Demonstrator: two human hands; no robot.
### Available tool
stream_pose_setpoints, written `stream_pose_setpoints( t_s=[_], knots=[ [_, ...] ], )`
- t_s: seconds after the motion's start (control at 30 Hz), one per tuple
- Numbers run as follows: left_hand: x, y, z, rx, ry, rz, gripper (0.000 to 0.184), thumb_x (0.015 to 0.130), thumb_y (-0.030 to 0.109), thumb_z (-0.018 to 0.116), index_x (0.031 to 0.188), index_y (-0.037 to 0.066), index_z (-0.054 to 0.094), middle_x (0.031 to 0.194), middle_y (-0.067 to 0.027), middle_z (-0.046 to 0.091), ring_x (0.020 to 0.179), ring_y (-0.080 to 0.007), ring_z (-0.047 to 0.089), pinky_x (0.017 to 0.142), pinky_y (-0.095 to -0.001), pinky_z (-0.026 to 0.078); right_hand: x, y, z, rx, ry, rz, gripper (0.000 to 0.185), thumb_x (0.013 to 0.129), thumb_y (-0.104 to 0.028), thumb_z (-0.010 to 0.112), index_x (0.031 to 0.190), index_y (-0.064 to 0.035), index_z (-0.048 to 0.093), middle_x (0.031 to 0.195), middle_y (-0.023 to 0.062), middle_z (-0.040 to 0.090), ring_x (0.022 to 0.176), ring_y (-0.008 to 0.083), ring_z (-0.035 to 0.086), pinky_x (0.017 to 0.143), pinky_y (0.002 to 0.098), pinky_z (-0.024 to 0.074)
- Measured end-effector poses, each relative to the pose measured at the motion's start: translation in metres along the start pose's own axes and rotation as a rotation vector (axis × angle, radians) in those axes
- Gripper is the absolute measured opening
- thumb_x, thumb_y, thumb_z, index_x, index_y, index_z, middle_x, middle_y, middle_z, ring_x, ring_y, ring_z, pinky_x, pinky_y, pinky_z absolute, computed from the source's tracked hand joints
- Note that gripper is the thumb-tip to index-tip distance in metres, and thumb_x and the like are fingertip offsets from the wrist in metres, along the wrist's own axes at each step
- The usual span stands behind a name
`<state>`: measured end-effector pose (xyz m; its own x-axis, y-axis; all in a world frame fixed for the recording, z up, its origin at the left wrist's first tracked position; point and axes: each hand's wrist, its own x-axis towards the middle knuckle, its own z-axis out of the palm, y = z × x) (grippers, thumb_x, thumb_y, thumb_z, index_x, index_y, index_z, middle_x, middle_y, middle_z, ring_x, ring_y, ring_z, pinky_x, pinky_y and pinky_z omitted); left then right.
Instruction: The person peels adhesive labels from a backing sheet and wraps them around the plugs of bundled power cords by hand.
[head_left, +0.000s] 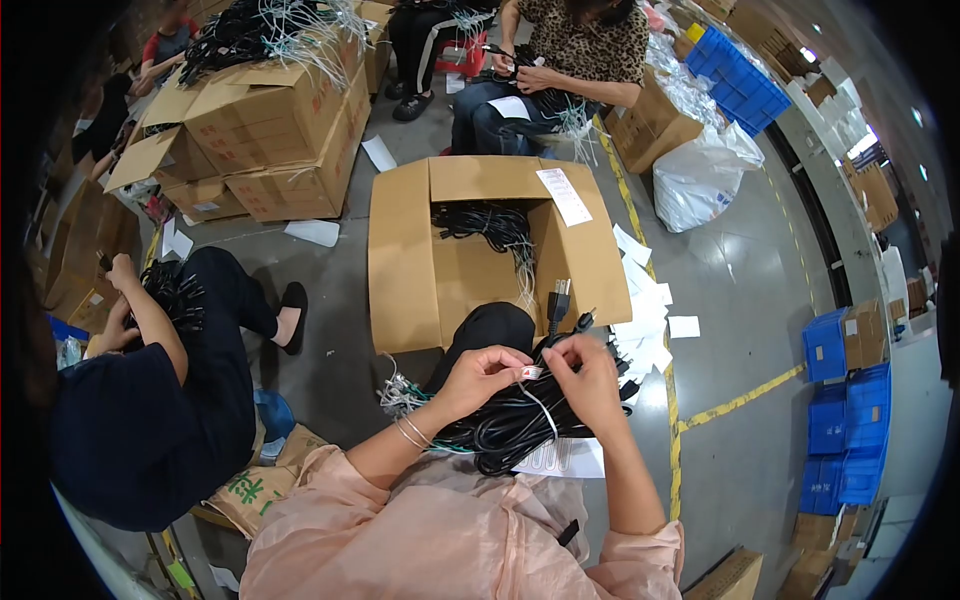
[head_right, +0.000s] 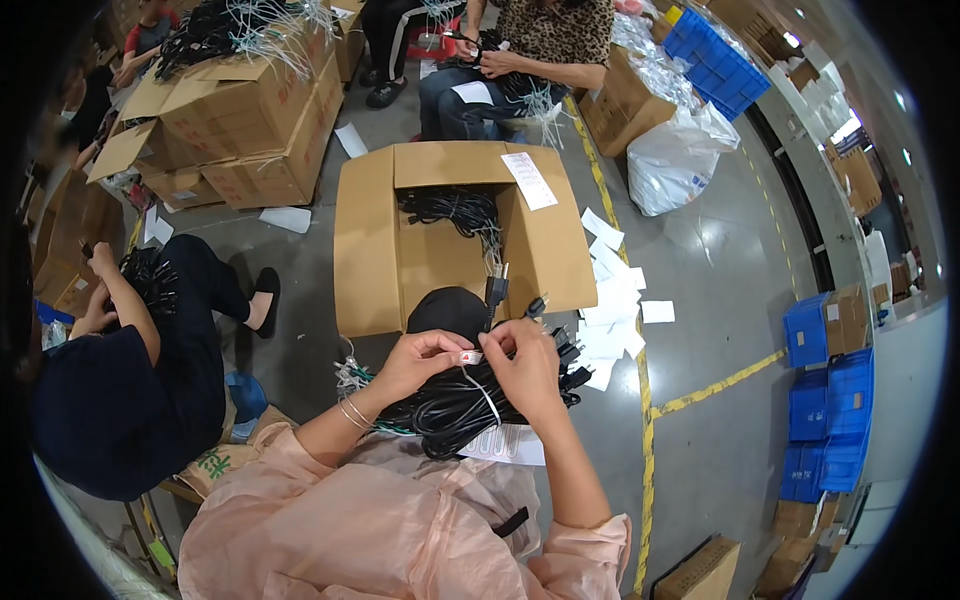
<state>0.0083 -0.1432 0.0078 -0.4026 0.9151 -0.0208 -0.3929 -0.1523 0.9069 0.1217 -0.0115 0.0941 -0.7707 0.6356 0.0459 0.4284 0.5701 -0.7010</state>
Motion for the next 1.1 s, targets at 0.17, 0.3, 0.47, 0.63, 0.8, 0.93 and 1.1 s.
stream_pose_setpoints(
  t_s=[0.17,0.3,0.47,0.63,0.8,0.93,1.1],
  knots=[
    [0.000,0.004,0.001,0.079,-0.014,0.020,0.008,0.088,0.000,0.058,0.094,-0.003,0.062,0.105,-0.0079,0.063,0.091,-0.0087,0.058,0.082,-0.0232,0.048,0.016,0.025,0.012,-0.028,-0.038,-0.090,0.025,0.075,-0.022,0.073,0.069,0.0002,0.063,0.070,0.0120,0.056,0.075,0.0271,0.055,0.066,0.0364,0.0416],
    [-0.003,0.014,-0.006,0.314,0.038,0.129,0.010,0.085,0.004,0.061,0.092,-0.002,0.062,0.102,-0.0095,0.063,0.087,-0.0137,0.061,0.080,-0.0259,0.048,0.014,0.031,0.012,0.151,-0.068,-0.005,0.026,0.075,-0.022,0.074,0.068,0.0008,0.062,0.069,0.0110,0.055,0.071,0.0253,0.053,0.065,0.0341,0.0409],
    [0.002,0.041,0.023,1.092,0.138,0.514,0.018,0.076,0.019,0.069,0.082,0.003,0.062,0.083,-0.0082,0.058,0.080,-0.0252,0.057,0.072,-0.0348,0.044,0.013,0.033,0.012,0.279,-0.089,0.002,0.028,0.076,-0.022,0.074,0.067,0.0012,0.060,0.067,0.0086,0.053,0.070,0.0220,0.051,0.065,0.0322,0.0406],
    [0.012,0.032,0.027,1.126,0.022,0.473,0.012,0.075,0.015,0.069,0.074,0.005,0.063,0.073,-0.0064,0.055,0.073,-0.0259,0.051,0.070,-0.0353,0.039,0.010,0.037,0.010,0.325,-0.052,-0.036,0.027,0.077,-0.014,0.072,0.065,0.0024,0.055,0.065,0.0038,0.048,0.068,0.0143,0.045,0.064,0.0279,0.0366],
    [0.012,0.037,0.030,1.147,-0.034,0.456,0.013,0.075,0.015,0.069,0.075,0.004,0.063,0.073,-0.0070,0.056,0.074,-0.0262,0.052,0.069,-0.0357,0.040,0.007,0.039,0.007,0.332,-0.078,-0.009,0.027,0.076,-0.020,0.073,0.067,0.0012,0.059,0.066,0.0089,0.053,0.070,0.0227,0.052,0.064,0.0333,0.0414],
    [0.014,0.032,0.029,1.128,-0.055,0.376,0.015,0.077,0.018,0.067,0.074,0.004,0.063,0.073,-0.0080,0.057,0.074,-0.0266,0.055,0.066,-0.0364,0.041,0.007,0.036,0.004,0.358,-0.059,-0.060,0.025,0.077,-0.021,0.071,0.071,0.0008,0.062,0.068,0.0097,0.054,0.071,0.0227,0.054,0.065,0.0328,0.0429],
    [0.015,0.004,0.001,0.641,0.104,-0.071,0.018,0.083,0.018,0.066,0.077,0.001,0.064,0.067,-0.0028,0.060,0.061,-0.0118,0.053,0.058,-0.0256,0.040,-0.024,0.048,-0.040,0.412,0.333,-0.022,0.011,0.082,-0.008,0.065,0.090,-0.0012,0.063,0.081,0.0026,0.057,0.075,0.0109,0.054,0.068,0.0234,0.0432]
  ],
)
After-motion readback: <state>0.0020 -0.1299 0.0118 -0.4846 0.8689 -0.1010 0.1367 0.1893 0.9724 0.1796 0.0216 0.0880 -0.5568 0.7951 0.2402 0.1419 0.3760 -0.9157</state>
